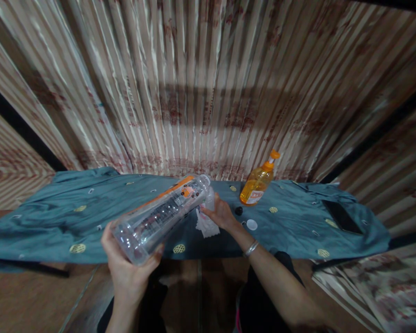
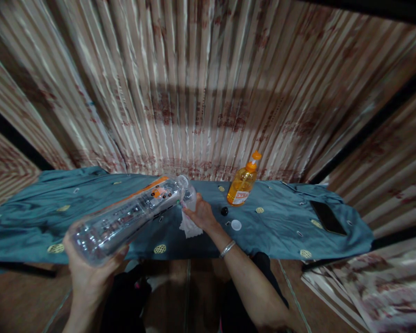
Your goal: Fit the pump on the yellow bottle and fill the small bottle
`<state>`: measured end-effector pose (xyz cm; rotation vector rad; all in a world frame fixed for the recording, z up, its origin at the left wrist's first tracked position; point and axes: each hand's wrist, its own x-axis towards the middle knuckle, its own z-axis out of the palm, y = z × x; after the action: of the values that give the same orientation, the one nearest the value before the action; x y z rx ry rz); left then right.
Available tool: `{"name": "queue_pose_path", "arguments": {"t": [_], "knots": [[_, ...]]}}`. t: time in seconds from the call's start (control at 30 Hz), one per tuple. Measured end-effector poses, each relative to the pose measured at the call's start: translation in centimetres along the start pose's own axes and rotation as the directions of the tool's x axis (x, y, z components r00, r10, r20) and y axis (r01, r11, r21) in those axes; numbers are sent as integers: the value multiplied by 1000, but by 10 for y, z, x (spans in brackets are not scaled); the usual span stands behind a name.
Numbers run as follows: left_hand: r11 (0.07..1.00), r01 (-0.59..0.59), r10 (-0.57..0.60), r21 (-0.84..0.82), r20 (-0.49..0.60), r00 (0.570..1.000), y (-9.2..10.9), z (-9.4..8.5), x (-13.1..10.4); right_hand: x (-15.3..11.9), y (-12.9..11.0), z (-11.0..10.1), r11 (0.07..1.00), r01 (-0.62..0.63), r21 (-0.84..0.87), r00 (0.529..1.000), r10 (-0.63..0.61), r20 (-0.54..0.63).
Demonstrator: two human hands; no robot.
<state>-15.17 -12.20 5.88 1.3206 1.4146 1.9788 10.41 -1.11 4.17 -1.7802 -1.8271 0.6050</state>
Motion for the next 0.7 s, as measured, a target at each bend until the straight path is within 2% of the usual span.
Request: {"name": "queue_pose_path", "arguments": {"t": [0.57,0.7], "knots": [[1000,-13,13,-2,3,1000,1,1,-1,0,1,1,1000,4,-4,1000,-4,-23],[999,30,-29,-40,27,999,2,0,-2,0,2,2,1000,11,0,999,-11,-31]]}}
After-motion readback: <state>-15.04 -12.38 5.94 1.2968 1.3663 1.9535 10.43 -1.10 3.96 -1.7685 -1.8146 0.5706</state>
